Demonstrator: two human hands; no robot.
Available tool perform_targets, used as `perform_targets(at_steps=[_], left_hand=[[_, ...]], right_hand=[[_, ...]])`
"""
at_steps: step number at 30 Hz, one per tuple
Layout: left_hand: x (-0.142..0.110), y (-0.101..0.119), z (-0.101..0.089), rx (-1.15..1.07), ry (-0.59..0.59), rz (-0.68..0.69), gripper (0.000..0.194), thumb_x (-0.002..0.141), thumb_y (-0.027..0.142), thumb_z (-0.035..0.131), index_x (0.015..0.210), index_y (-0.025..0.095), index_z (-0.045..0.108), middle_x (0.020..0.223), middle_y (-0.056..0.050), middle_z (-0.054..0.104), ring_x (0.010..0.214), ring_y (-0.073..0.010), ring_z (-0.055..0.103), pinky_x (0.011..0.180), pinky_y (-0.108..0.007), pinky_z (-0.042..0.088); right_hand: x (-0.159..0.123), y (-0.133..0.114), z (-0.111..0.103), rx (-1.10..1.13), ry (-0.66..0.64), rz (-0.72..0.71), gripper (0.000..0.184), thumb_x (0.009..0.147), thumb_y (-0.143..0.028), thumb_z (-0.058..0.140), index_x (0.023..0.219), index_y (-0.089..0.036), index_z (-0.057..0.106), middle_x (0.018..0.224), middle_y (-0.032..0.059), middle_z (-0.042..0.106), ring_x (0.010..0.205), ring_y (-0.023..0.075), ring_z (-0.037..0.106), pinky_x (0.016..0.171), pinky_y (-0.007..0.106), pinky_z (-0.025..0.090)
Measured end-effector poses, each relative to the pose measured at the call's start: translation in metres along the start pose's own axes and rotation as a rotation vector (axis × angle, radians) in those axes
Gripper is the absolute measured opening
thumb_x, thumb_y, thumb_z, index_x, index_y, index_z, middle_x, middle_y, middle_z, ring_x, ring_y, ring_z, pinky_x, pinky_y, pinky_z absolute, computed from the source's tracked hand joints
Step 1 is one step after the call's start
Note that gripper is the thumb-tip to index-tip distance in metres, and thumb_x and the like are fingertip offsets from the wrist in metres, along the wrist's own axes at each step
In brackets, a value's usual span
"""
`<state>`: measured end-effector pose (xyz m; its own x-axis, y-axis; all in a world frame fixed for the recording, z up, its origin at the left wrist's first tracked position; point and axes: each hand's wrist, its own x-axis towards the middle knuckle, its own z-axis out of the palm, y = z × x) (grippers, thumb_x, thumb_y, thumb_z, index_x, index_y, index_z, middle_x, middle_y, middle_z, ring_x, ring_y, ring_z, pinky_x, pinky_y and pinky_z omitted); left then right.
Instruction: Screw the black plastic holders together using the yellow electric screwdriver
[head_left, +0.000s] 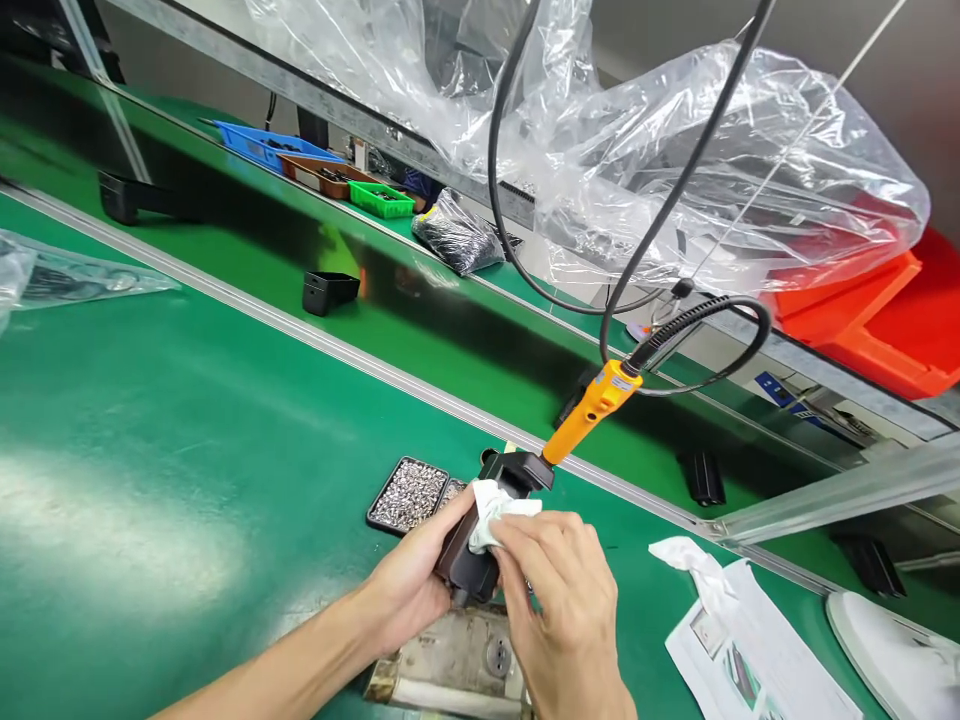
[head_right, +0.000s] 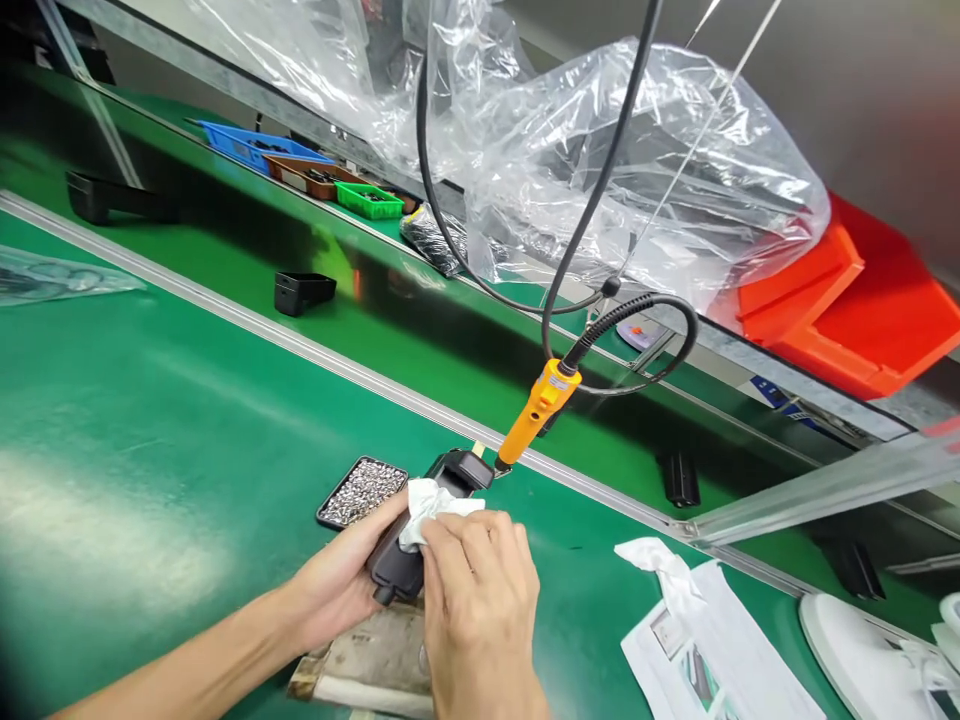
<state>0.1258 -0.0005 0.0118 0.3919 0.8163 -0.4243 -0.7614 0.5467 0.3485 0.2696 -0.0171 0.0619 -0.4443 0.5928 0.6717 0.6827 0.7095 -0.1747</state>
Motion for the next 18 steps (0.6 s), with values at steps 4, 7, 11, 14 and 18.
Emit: perform_targets(at_steps=[4, 7, 11, 14, 18], left_hand=[[-0.002, -0.003, -0.002, 0.025, -0.029, 0.014, 0.037, 0.097, 0.044, 0.069, 0.118, 0.015, 0.072, 0.099, -0.007, 0.078, 0.088, -0.0204, 0.073, 0.074, -0.026, 0.056], [-0.003, -0.002, -0.001, 0.030, -0.019, 0.016, 0.036, 0.097, 0.045, 0.069, 0.116, 0.015, 0.072, 0.099, -0.007, 0.078, 0.091, -0.0219, 0.073, 0.077, -0.028, 0.057], [-0.004, -0.001, 0.000, 0.036, -0.058, 0.032, 0.040, 0.096, 0.047, 0.069, 0.116, 0.013, 0.072, 0.099, -0.009, 0.078, 0.092, -0.0230, 0.073, 0.079, -0.030, 0.057], [-0.003, 0.000, 0.000, 0.048, -0.067, 0.066, 0.041, 0.096, 0.046, 0.070, 0.123, 0.014, 0.070, 0.101, -0.008, 0.078, 0.093, -0.0228, 0.073, 0.082, -0.030, 0.057], [-0.001, -0.001, -0.003, 0.042, -0.065, 0.056, 0.047, 0.095, 0.047, 0.071, 0.127, 0.012, 0.069, 0.102, -0.010, 0.078, 0.093, -0.0225, 0.073, 0.081, -0.029, 0.056]], right_hand=[[0.001, 0.002, 0.007, -0.102, 0.033, -0.023, 0.021, 0.094, -0.004, 0.064, 0.109, -0.018, 0.067, 0.086, 0.0037, 0.075, 0.077, 0.0208, 0.061, 0.067, 0.036, 0.033], [0.001, 0.003, 0.012, -0.145, 0.033, 0.014, 0.018, 0.095, -0.004, 0.063, 0.105, -0.019, 0.067, 0.079, 0.0030, 0.071, 0.076, 0.0207, 0.059, 0.067, 0.036, 0.030], [-0.002, 0.002, 0.012, -0.049, 0.029, -0.005, 0.019, 0.093, -0.003, 0.063, 0.100, -0.020, 0.066, 0.075, 0.0003, 0.068, 0.074, 0.0190, 0.058, 0.066, 0.035, 0.029], [-0.001, 0.003, 0.013, -0.056, 0.072, 0.022, 0.019, 0.093, -0.003, 0.064, 0.099, -0.021, 0.067, 0.077, -0.0002, 0.071, 0.078, 0.0195, 0.059, 0.068, 0.035, 0.030], [-0.001, 0.004, 0.019, 0.040, 0.088, 0.044, 0.017, 0.093, -0.004, 0.063, 0.094, -0.021, 0.067, 0.075, -0.0002, 0.068, 0.074, 0.0182, 0.055, 0.067, 0.033, 0.032]])
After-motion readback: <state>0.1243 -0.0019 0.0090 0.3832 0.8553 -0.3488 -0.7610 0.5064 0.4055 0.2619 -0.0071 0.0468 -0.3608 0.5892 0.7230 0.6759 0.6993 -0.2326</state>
